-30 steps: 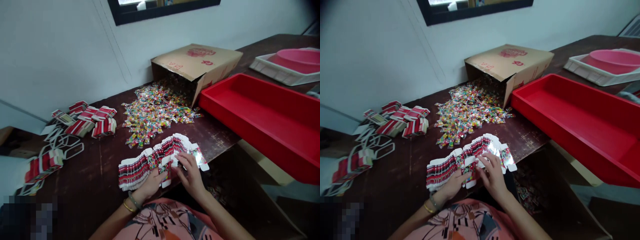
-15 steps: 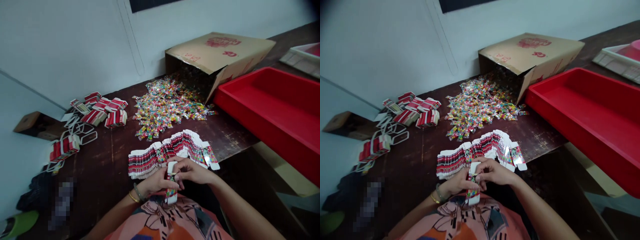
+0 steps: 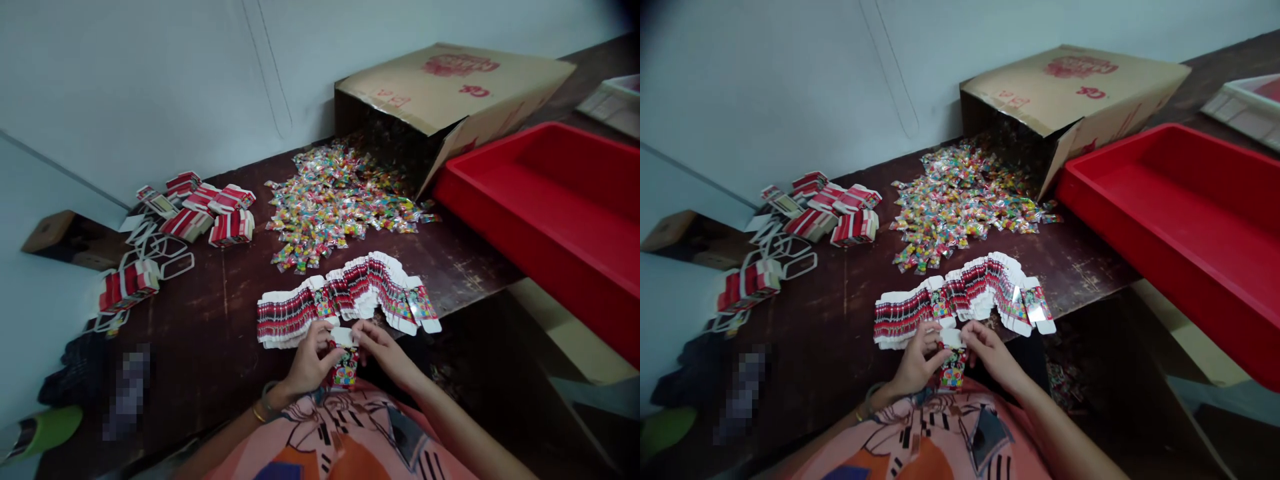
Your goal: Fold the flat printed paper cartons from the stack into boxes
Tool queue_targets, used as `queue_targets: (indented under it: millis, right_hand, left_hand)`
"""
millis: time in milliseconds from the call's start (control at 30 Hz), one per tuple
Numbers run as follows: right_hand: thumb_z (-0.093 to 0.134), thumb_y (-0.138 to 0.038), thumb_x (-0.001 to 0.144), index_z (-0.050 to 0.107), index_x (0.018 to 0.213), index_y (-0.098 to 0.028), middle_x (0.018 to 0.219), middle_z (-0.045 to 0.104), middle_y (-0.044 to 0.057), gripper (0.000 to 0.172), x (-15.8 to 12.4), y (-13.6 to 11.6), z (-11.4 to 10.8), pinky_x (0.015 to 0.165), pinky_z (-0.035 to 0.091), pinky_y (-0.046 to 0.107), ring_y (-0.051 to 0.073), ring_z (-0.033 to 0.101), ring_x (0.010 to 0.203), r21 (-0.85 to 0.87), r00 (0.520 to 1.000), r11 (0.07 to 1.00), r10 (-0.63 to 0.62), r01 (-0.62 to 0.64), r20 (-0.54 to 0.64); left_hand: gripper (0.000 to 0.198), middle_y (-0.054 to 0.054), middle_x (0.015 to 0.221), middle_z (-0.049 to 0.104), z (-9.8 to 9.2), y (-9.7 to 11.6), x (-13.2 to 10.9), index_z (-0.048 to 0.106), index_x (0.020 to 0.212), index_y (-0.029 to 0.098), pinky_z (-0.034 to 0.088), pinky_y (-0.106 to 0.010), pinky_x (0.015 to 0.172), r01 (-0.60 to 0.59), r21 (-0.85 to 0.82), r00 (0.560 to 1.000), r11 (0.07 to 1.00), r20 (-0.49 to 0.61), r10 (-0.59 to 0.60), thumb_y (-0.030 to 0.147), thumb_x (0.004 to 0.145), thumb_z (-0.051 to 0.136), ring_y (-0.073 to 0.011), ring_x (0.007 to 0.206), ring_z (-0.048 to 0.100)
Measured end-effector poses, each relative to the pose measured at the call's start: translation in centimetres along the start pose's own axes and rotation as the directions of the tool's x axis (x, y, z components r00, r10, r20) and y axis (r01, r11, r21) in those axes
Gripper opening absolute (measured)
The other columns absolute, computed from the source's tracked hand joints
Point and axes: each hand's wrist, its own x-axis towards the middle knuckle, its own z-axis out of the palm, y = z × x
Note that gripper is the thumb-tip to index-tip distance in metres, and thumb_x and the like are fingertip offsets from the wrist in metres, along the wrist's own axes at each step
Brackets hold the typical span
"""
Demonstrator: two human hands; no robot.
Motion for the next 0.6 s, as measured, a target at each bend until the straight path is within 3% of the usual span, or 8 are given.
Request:
queue_targets:
  millis: [67, 167, 267, 333, 400, 500, 533, 600]
  right_hand:
    - [0.073, -0.044, 0.075, 0.055, 0.082, -0.018, 0.068, 0.051, -0.005, 0.033, 0.0, 0.4, -0.8, 0.046, 0.037, 0.016, 0.005, 0.044, 0.053, 0.058, 0.990, 0.991, 0.115, -0.120, 0.084]
    - [0.082, -0.039, 0.065, 0.057, 0.087, -0.017, 0.073, 0.056, -0.004, 0.039, 0.2, 1.0, -1.8, 0.047, 0.042, 0.014, 0.004, 0.047, 0.053, 0.134, 0.918, 0.928, 0.306, -0.346, 0.251]
    - [0.084, -0.039, 0.061, 0.061, 0.085, -0.015, 0.072, 0.057, -0.004, 0.041, 0.6, 1.3, -1.7, 0.050, 0.047, 0.017, 0.004, 0.051, 0.053, 0.143, 0.882, 0.898, 0.361, -0.416, 0.302]
    - [0.084, -0.040, 0.061, 0.064, 0.082, -0.015, 0.071, 0.057, -0.003, 0.039, 0.9, 1.0, -1.0, 0.050, 0.048, 0.018, 0.006, 0.053, 0.055, 0.111, 0.915, 0.931, 0.311, -0.347, 0.258]
    - [0.080, -0.041, 0.068, 0.068, 0.082, -0.015, 0.076, 0.060, 0.000, 0.032, 0.9, 0.1, 0.0, 0.053, 0.048, 0.020, 0.010, 0.055, 0.062, -0.023, 0.963, 0.985, 0.171, -0.170, 0.210]
    - [0.061, -0.041, 0.087, 0.072, 0.078, -0.016, 0.088, 0.065, 0.005, 0.029, 0.7, -1.2, 1.3, 0.070, 0.049, 0.027, 0.015, 0.058, 0.079, -0.289, 0.966, 0.938, -0.129, 0.192, 0.222]
    - [0.054, -0.040, 0.091, 0.072, 0.073, -0.016, 0.087, 0.066, 0.005, 0.035, 0.7, -1.4, 1.6, 0.075, 0.048, 0.028, 0.016, 0.058, 0.083, -0.324, 0.954, 0.910, -0.188, 0.258, 0.232]
    - [0.050, -0.040, 0.093, 0.072, 0.069, -0.015, 0.084, 0.068, 0.006, 0.041, 0.8, -1.5, 1.8, 0.078, 0.046, 0.029, 0.017, 0.059, 0.083, -0.317, 0.948, 0.907, -0.203, 0.276, 0.244]
  left_hand:
    - [0.035, -0.002, 0.084, 0.068, 0.0, 0.0, -0.3, 0.048, 0.110, 0.021, 0.046, -0.026, 0.072, -0.003, 0.075, 0.995, 0.997, 0.102, -0.004, 0.031, 0.081, 0.064, -0.0154, 0.076, 0.063]
    - [0.038, -0.003, 0.088, 0.070, 0.1, 0.0, -0.7, 0.051, 0.117, 0.020, 0.045, -0.028, 0.077, -0.019, 0.104, 0.981, 0.994, 0.194, -0.001, 0.032, 0.083, 0.063, -0.0169, 0.078, 0.063]
    - [0.038, -0.003, 0.091, 0.069, 0.5, -0.2, -0.6, 0.053, 0.116, 0.020, 0.043, -0.029, 0.082, 0.107, -0.109, 0.986, 0.988, 0.142, -0.092, 0.031, 0.081, 0.064, -0.0180, 0.086, 0.062]
    - [0.038, -0.003, 0.093, 0.067, 0.8, -0.4, -0.3, 0.054, 0.111, 0.021, 0.043, -0.030, 0.082, 0.307, -0.371, 0.950, 0.876, 0.179, -0.256, 0.027, 0.076, 0.065, -0.0194, 0.089, 0.062]
    - [0.042, -0.004, 0.095, 0.067, 0.9, -0.7, 0.1, 0.054, 0.112, 0.022, 0.044, -0.033, 0.081, 0.473, -0.545, 0.881, 0.692, 0.300, -0.365, 0.022, 0.070, 0.063, -0.0213, 0.089, 0.063]
    - [0.050, -0.005, 0.095, 0.068, 0.8, -1.4, 0.3, 0.058, 0.114, 0.019, 0.043, -0.033, 0.084, 0.514, -0.658, 0.855, 0.550, 0.339, -0.392, 0.013, 0.064, 0.056, -0.0213, 0.090, 0.063]
    - [0.053, -0.005, 0.097, 0.068, 0.6, -1.5, 0.3, 0.059, 0.114, 0.019, 0.042, -0.033, 0.086, 0.509, -0.689, 0.855, 0.516, 0.337, -0.395, 0.010, 0.062, 0.056, -0.0204, 0.090, 0.063]
    - [0.059, -0.005, 0.100, 0.068, 0.4, -1.8, 0.2, 0.060, 0.116, 0.019, 0.041, -0.032, 0.086, 0.515, -0.714, 0.850, 0.475, 0.353, -0.391, 0.005, 0.059, 0.054, -0.0195, 0.090, 0.062]
